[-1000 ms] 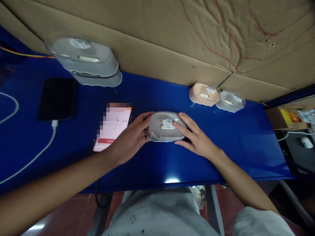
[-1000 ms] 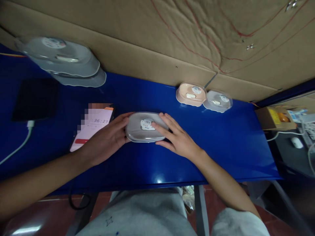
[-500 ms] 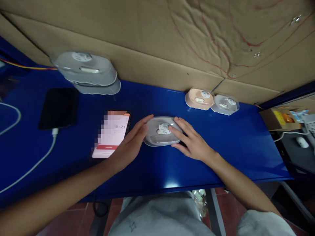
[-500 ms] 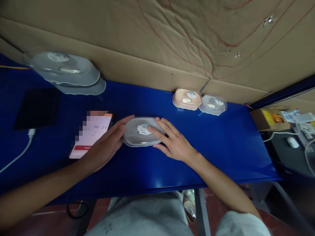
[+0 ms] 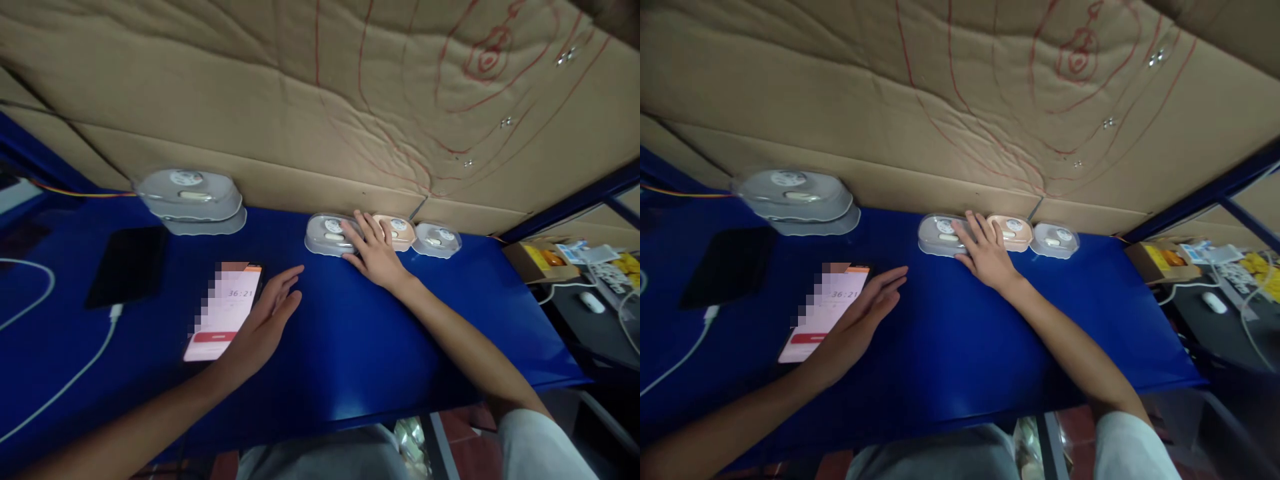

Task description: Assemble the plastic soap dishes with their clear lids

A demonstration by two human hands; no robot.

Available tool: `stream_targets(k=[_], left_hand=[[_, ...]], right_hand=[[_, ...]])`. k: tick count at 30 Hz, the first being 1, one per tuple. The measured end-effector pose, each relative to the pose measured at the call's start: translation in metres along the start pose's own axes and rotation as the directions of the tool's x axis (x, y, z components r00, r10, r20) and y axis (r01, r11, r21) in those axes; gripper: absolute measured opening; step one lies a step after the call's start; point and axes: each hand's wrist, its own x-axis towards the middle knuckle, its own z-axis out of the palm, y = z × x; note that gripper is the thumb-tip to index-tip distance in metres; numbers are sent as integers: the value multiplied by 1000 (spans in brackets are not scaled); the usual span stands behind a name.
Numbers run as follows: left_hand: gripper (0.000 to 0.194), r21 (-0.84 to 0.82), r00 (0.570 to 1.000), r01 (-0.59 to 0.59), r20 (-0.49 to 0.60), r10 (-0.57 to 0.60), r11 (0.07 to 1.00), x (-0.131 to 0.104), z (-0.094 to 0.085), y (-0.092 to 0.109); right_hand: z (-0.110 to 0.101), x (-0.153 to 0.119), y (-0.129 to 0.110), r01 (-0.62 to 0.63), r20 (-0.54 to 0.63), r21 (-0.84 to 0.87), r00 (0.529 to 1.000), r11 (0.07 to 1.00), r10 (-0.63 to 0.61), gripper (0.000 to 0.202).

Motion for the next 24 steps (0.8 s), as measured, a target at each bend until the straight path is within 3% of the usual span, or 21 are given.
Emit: stream_targets(k=[3, 8, 11, 14, 19, 21, 24], left_hand=[[50, 2, 1000, -18, 11, 18, 1000, 2, -1, -3], [47, 2, 993, -108, 53, 108, 994, 4, -1, -13], [47, 47, 987, -154, 48, 151, 987, 6, -1, -20], [42, 115, 977, -211, 39, 208, 971, 9, -1, -24], [35, 167, 969, -245, 24, 245, 955, 11, -1, -20], [35, 172, 972, -234, 23, 233, 957, 10, -2, -17], [35, 167, 974, -226, 22, 225, 960, 8, -3, -14]], right_hand=[[-10, -4, 32, -30, -95, 13, 995, 999, 31, 73], [-33, -63, 101, -191, -301, 7, 935, 982, 184, 52], [-41, -88, 113, -190, -333, -3, 926, 982, 178, 46], [-34, -80, 88, -87, -265, 0, 961, 996, 84, 49], [0, -15, 9, 125, -64, 42, 990, 991, -122, 61], [7, 3, -15, 116, 0, 70, 993, 991, -116, 66], [0, -8, -31, 134, 10, 118, 991, 984, -136, 61]])
